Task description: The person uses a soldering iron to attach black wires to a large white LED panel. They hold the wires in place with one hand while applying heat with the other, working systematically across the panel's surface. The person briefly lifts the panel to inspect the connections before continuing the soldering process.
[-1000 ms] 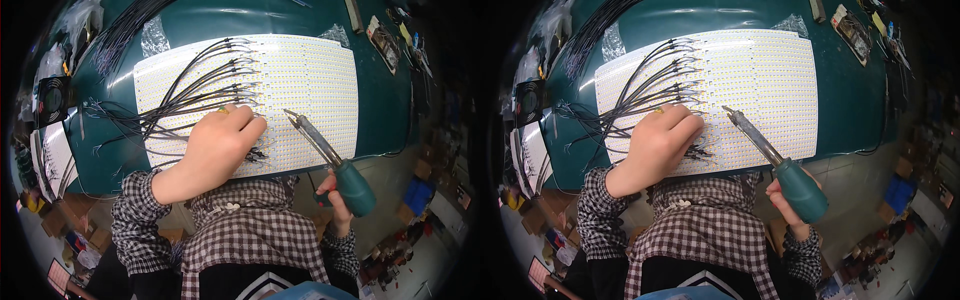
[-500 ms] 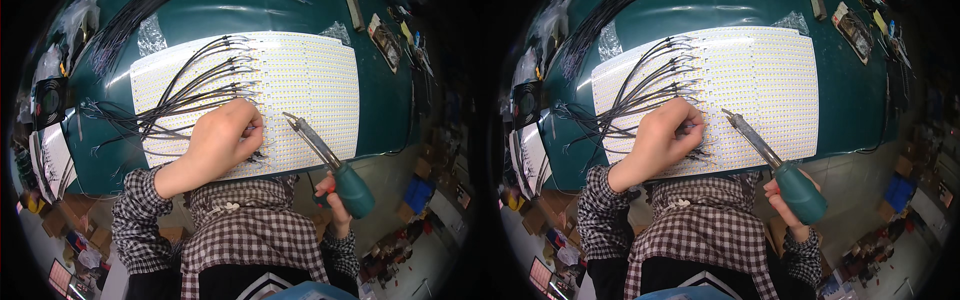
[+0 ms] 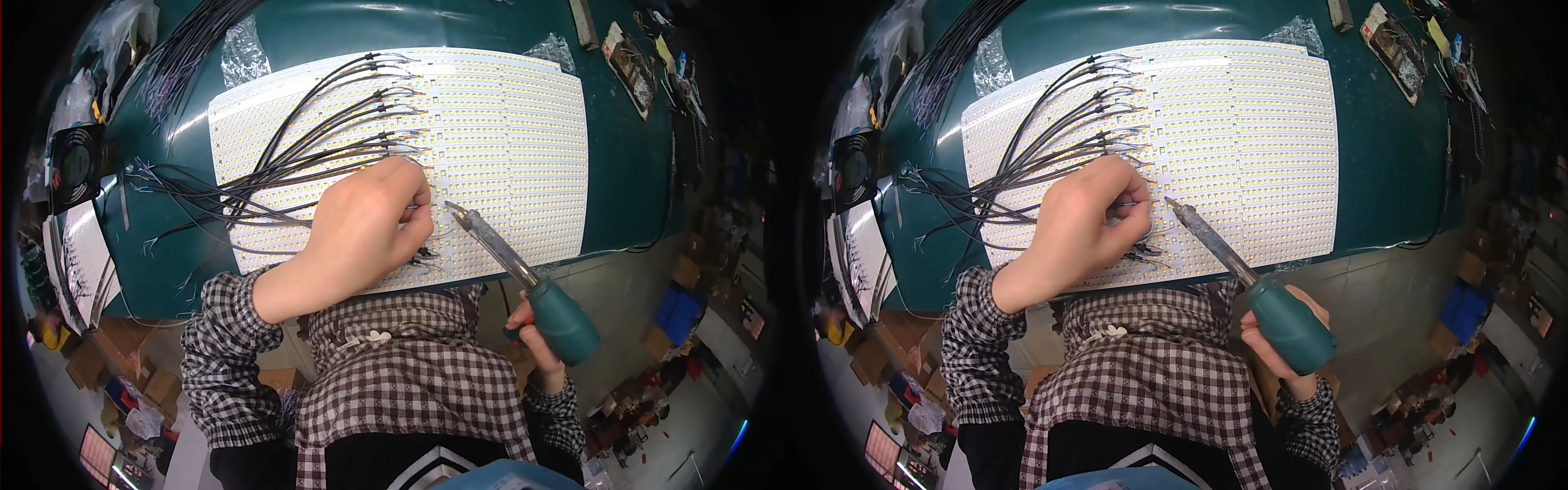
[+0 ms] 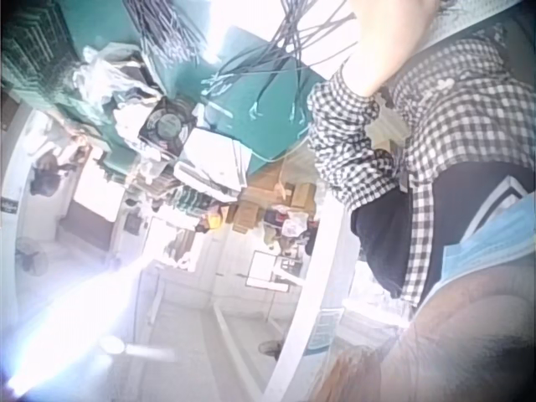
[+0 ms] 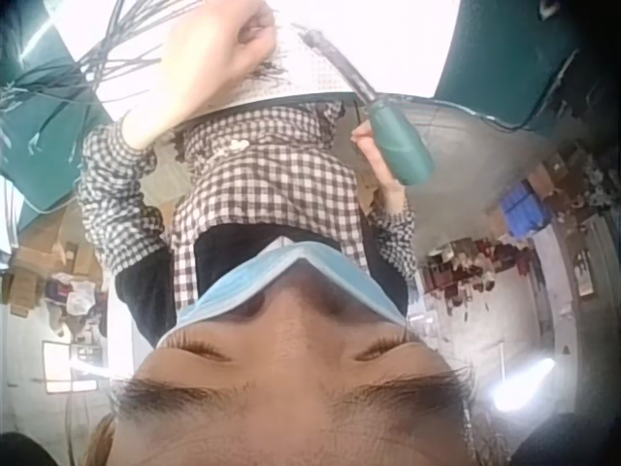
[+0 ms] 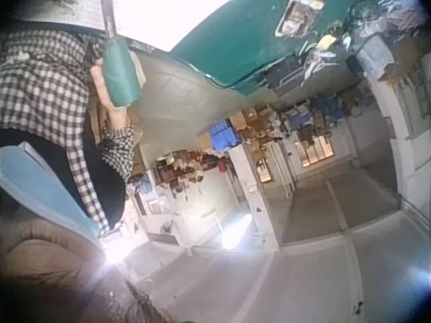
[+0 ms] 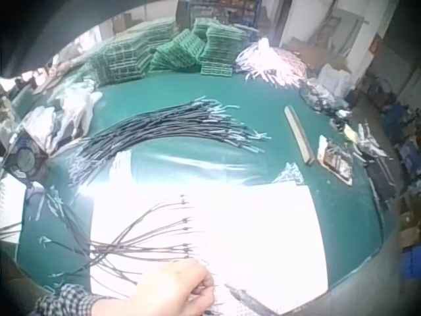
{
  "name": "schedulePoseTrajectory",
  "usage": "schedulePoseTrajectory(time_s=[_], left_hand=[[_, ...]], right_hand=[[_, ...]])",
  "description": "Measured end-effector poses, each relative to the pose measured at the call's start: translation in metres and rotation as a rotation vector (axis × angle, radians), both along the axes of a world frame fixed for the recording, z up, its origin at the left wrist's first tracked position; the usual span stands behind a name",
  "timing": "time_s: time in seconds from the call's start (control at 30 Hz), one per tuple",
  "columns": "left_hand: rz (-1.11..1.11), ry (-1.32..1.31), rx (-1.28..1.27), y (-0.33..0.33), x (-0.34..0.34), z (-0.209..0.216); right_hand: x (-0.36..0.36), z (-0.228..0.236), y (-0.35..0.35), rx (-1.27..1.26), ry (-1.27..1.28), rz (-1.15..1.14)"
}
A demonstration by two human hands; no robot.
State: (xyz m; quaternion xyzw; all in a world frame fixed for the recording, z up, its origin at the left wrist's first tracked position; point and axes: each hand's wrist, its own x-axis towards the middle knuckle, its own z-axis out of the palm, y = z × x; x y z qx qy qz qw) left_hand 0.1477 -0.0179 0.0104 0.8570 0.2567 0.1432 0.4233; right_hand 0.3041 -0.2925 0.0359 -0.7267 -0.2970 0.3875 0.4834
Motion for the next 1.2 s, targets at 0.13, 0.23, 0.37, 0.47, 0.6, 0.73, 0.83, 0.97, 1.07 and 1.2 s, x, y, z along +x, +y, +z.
schedulePoseTrajectory(time_s=[0.13, 0.23, 0.37, 0.47, 0.6, 0.73, 0.83, 0.97, 1.07, 1.2], left_hand=[[-0.004, -0.014, 0.03, 0.0, 0.0, -0.001], [-0.004, -0.011, 0.035, 0.0, 0.0, 0.0], [-0.008, -0.011, 0.037, 0.0, 0.001, 0.0], [-0.004, -0.011, 0.038, -0.001, 0.001, 0.0], [-0.01, -0.018, 0.046, 0.0, 0.001, -0.001], [-0.015, -0.027, 0.05, 0.0, 0.001, -0.002], [-0.014, -0.015, 0.049, 0.0, 0.0, -0.002], [-0.017, -0.018, 0.047, 0.0, 0.001, 0.0], [-0.021, -0.019, 0.044, 0.0, 0.002, -0.001], [-0.012, -0.021, 0.042, -0.001, 0.001, 0.0]], right_hand=[[0.0, 0.002, 0.001, -0.035, -0.069, 0.035], [0.001, 0.002, 0.006, -0.018, -0.126, 0.065], [0.001, 0.003, 0.009, -0.003, -0.153, 0.069], [0.0, 0.006, 0.01, -0.029, -0.141, 0.06], [-0.001, 0.005, 0.01, -0.027, -0.128, 0.049], [0.001, 0.008, 0.012, -0.062, -0.124, 0.074], [0.002, 0.007, 0.01, -0.075, -0.144, 0.086], [-0.002, -0.001, 0.0, -0.007, 0.02, -0.011], [-0.004, 0.004, 0.004, -0.007, 0.126, -0.1], [-0.001, 0.005, 0.004, -0.014, 0.131, -0.076]])
